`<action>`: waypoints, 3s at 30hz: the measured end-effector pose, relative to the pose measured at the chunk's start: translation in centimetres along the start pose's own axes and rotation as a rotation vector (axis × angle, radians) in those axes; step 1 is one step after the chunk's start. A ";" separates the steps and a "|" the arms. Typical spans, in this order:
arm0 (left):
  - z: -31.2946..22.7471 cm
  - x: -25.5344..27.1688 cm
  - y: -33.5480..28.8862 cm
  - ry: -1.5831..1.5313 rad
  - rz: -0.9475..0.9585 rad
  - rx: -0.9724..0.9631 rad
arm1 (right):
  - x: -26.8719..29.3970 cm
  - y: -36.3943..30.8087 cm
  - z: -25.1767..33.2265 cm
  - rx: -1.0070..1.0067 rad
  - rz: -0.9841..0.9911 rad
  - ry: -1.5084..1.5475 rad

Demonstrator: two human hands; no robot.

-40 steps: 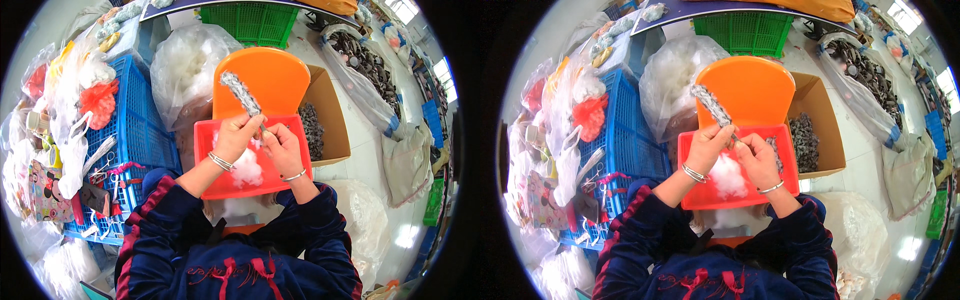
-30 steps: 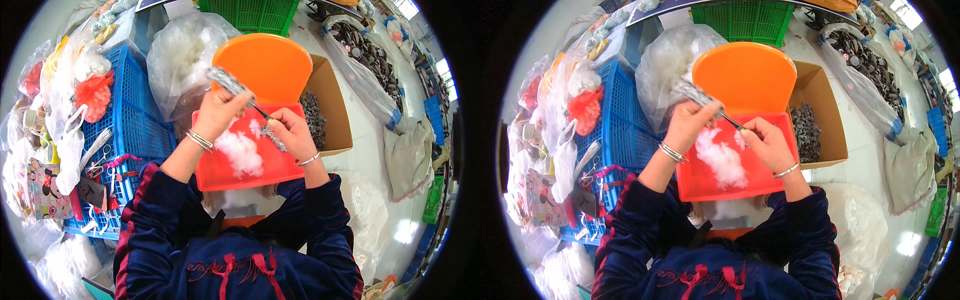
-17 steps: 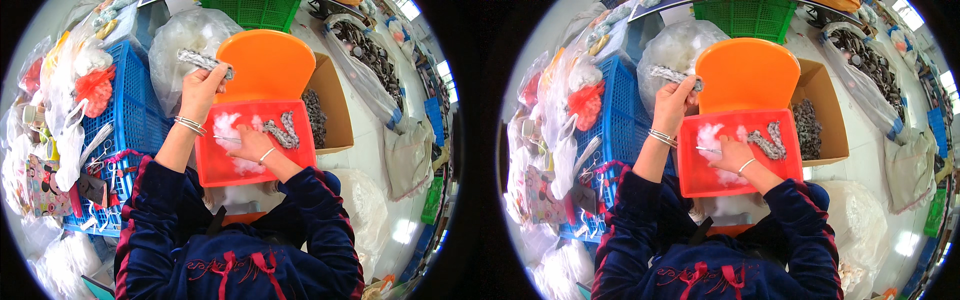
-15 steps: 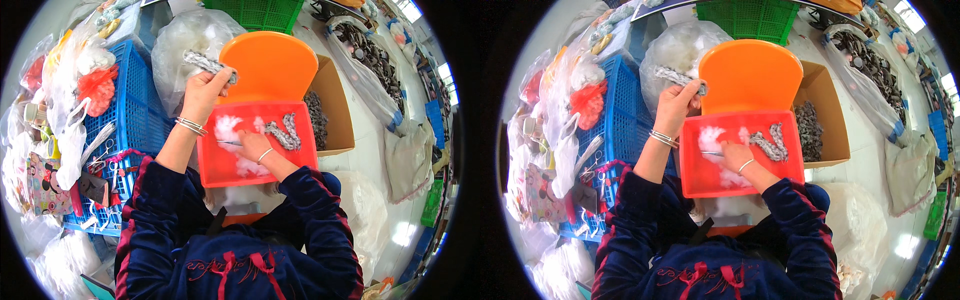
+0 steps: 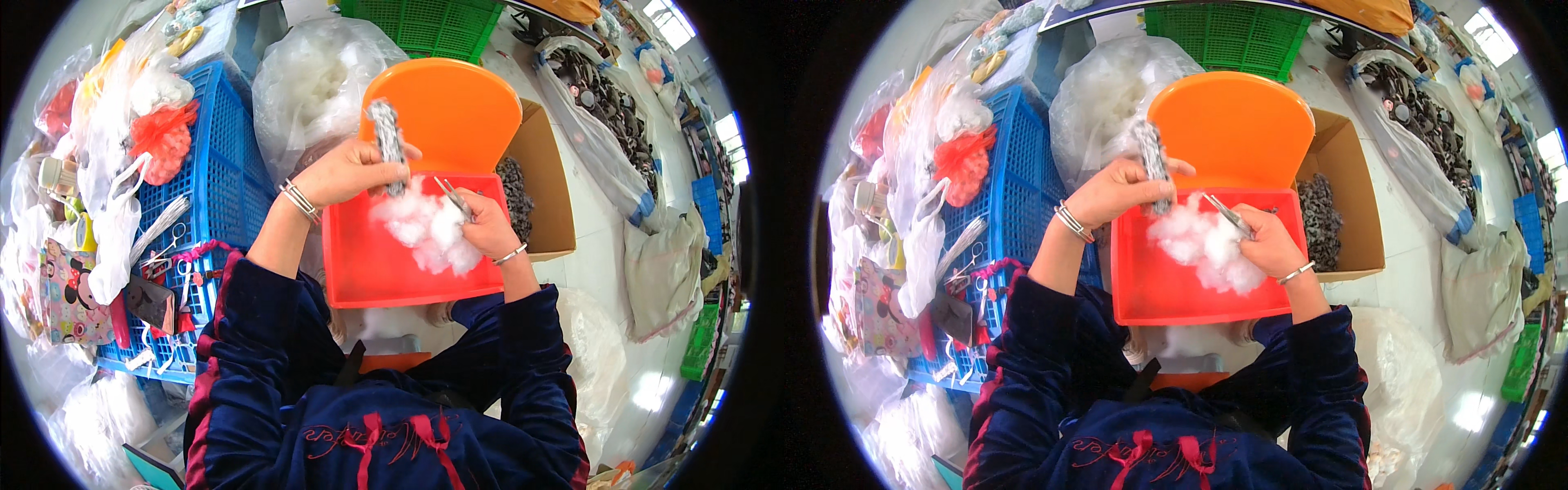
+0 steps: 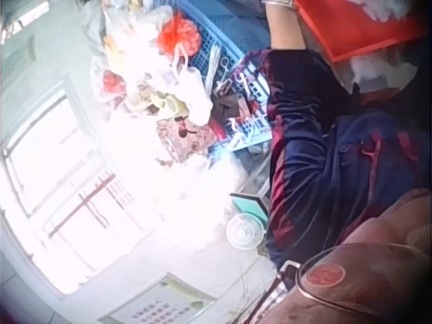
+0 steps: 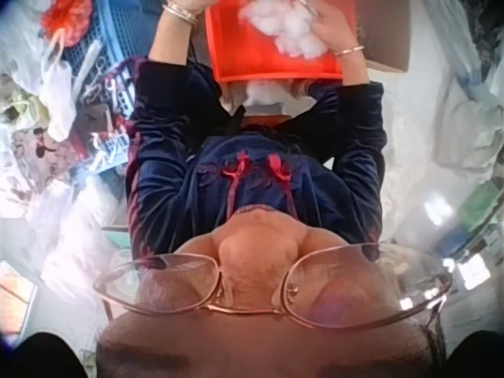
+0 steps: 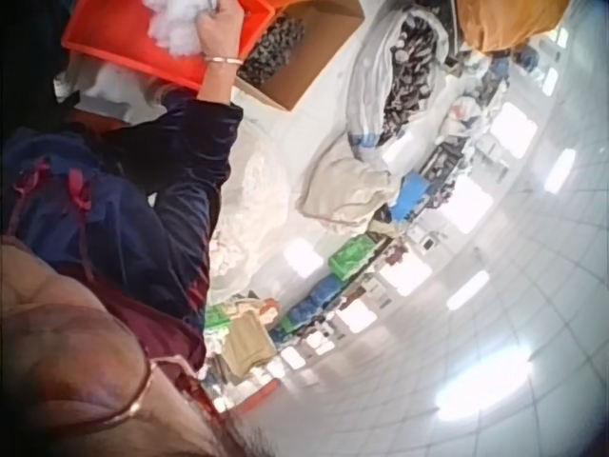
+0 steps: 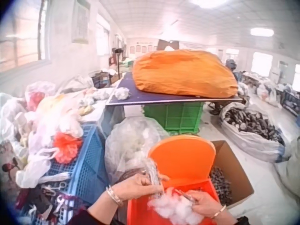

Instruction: The person uses scissors to cut a patterned fabric tube and then stuffs it with white cotton-like material. The person repeatedly cuts and stuffs multiple fabric pieces, placing the finished stuffed items into a red tray.

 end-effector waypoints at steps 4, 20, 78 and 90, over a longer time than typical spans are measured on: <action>0.5 -2.2 0.1 0.177 0.215 0.006 | 0.8 -0.5 0.7 -0.023 -0.116 0.095; 2.8 -10.1 0.8 0.139 0.297 0.005 | 1.7 -0.7 -0.2 -0.007 -0.489 -0.031; 1.0 -2.7 0.9 -0.020 -0.211 -0.078 | 3.9 -0.5 0.6 -0.082 -0.275 -0.119; -0.1 -2.8 0.2 0.352 -0.252 -0.215 | 1.8 -0.3 5.1 -0.013 -0.105 -0.343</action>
Point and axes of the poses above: each hand's wrist, its own y-axis towards the middle knuckle, its own x-axis out of the back of the hand, z = x × y, the point moved 6 cm from there along y, towards the middle knuckle, and after that the axes turned 15 degrees about x, right-handed, at the moved point
